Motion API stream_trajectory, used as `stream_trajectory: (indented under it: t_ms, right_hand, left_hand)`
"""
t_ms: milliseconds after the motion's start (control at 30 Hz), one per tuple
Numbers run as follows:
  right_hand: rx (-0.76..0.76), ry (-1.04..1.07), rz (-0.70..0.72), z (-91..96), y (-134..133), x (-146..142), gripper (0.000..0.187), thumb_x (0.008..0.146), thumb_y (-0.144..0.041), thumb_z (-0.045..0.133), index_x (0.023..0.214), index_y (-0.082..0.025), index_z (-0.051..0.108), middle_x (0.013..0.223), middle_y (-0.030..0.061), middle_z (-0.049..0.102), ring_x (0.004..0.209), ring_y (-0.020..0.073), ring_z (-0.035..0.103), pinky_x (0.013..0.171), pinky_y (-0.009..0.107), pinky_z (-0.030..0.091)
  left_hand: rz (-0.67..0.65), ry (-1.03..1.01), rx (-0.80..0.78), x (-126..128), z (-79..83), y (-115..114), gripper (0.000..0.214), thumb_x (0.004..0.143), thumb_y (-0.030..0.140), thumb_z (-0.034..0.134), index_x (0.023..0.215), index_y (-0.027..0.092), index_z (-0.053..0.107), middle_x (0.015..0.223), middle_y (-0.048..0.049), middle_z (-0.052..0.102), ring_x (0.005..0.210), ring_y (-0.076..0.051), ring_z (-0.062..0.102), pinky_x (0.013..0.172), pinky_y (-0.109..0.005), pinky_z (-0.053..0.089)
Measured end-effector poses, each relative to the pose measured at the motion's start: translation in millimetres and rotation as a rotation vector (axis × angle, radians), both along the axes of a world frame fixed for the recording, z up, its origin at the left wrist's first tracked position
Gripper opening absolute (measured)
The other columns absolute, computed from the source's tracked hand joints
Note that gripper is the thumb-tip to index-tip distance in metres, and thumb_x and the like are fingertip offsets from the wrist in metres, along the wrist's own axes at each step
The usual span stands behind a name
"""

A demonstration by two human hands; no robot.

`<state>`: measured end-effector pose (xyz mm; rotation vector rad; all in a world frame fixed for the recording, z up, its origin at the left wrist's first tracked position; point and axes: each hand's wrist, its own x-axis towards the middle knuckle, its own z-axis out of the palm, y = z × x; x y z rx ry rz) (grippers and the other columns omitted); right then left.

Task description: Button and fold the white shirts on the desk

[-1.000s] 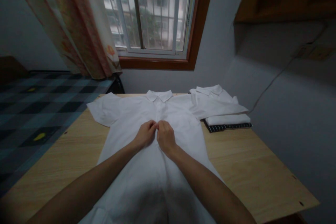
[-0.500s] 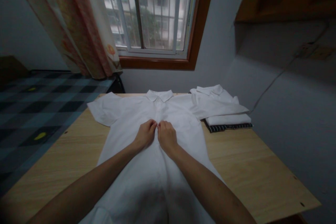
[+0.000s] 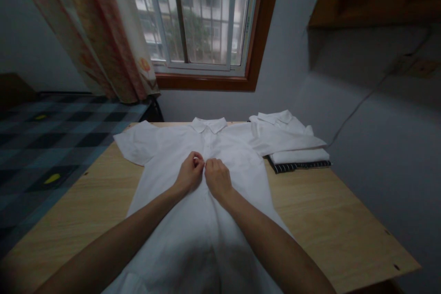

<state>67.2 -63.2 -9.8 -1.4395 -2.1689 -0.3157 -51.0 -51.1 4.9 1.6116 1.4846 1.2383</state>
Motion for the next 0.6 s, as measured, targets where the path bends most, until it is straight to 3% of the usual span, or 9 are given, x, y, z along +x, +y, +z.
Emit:
stream_trajectory:
  t_ms: [300, 600]
  right_hand:
    - [-0.004, 0.038, -0.023, -2.1, 1.5, 0.0, 0.010, 0.095, -0.014, 0.048, 0.088, -0.017, 0.054, 0.085, 0.0064, 0.062, 0.079, 0.0207, 0.056, 0.070, 0.031, 0.045]
    - [-0.007, 0.042, -0.048, -2.0, 0.9, -0.6, 0.009, 0.095, -0.015, 0.047, 0.088, -0.018, 0.053, 0.085, 0.0066, 0.061, 0.079, 0.0207, 0.056, 0.069, 0.031, 0.043]
  left_hand:
    - [-0.044, -0.097, -0.001, -2.4, -8.3, 6.8, 0.012, 0.071, 0.008, 0.051, 0.076, 0.019, 0.050, 0.061, 0.0054, 0.052, 0.060, -0.012, 0.050, 0.060, -0.024, 0.037]
    - [-0.091, -0.086, -0.022, -1.0, -5.4, 7.6, 0.017, 0.068, 0.003, 0.046, 0.070, 0.018, 0.052, 0.064, 0.0038, 0.052, 0.063, -0.013, 0.048, 0.062, -0.026, 0.037]
